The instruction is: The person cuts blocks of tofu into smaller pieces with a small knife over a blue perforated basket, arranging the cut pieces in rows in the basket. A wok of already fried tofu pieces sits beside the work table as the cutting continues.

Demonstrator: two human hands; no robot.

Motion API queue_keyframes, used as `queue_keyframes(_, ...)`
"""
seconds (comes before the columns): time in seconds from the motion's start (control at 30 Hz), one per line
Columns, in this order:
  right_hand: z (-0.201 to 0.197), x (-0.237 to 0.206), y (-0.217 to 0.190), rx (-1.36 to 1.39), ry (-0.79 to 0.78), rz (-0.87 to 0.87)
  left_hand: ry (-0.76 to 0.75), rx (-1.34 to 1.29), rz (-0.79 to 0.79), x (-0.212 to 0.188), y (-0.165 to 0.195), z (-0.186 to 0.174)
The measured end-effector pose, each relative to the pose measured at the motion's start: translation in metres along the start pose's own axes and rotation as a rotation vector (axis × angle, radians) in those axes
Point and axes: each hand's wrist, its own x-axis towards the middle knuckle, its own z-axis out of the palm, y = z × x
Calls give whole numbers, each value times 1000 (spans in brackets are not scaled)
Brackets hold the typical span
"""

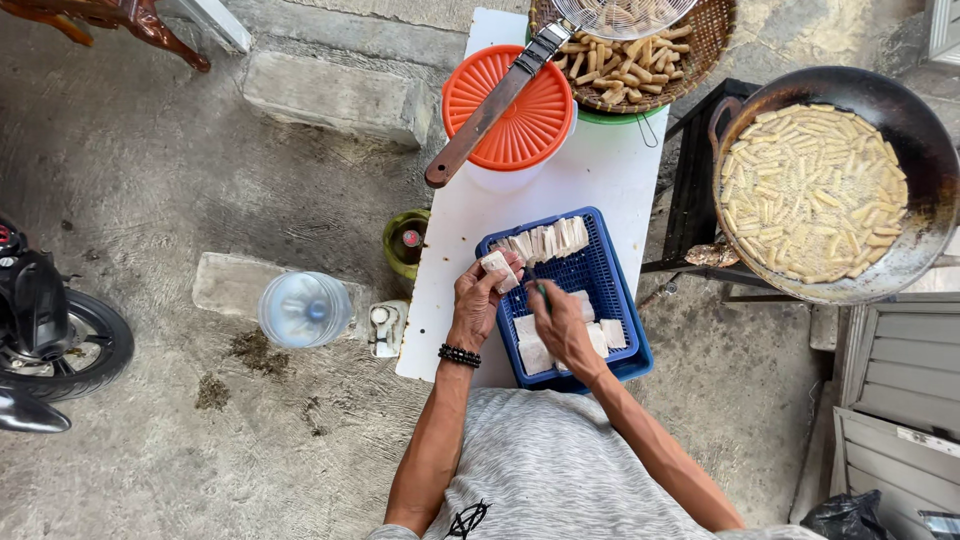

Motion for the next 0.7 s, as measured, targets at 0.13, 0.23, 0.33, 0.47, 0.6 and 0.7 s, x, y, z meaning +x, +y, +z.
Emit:
queue_keyframes(0.13, -1, -18, -14, -65, -41, -131, -55, 20, 3, -3, 1, 11)
queue_keyframes(0.23, 1, -20, -15, -109, -9, -194, -81, 40, 4, -8, 5, 16)
queue_keyframes(0.33, 7, -18, -8, -93, -94, -41, -97, 66, 7, -11, 9, 21)
queue_keyframes(0.47, 17, -14, 7, -150, -60, -64, -124, 103, 1, -16, 10, 25)
queue_keyframes(0.6, 22, -9, 19, -97, -50, -89, -128, 133, 10, -15, 8, 25)
queue_keyframes(0.7, 15, -6, 23, 119, -207, 62, -122, 52, -33, -13, 6, 20)
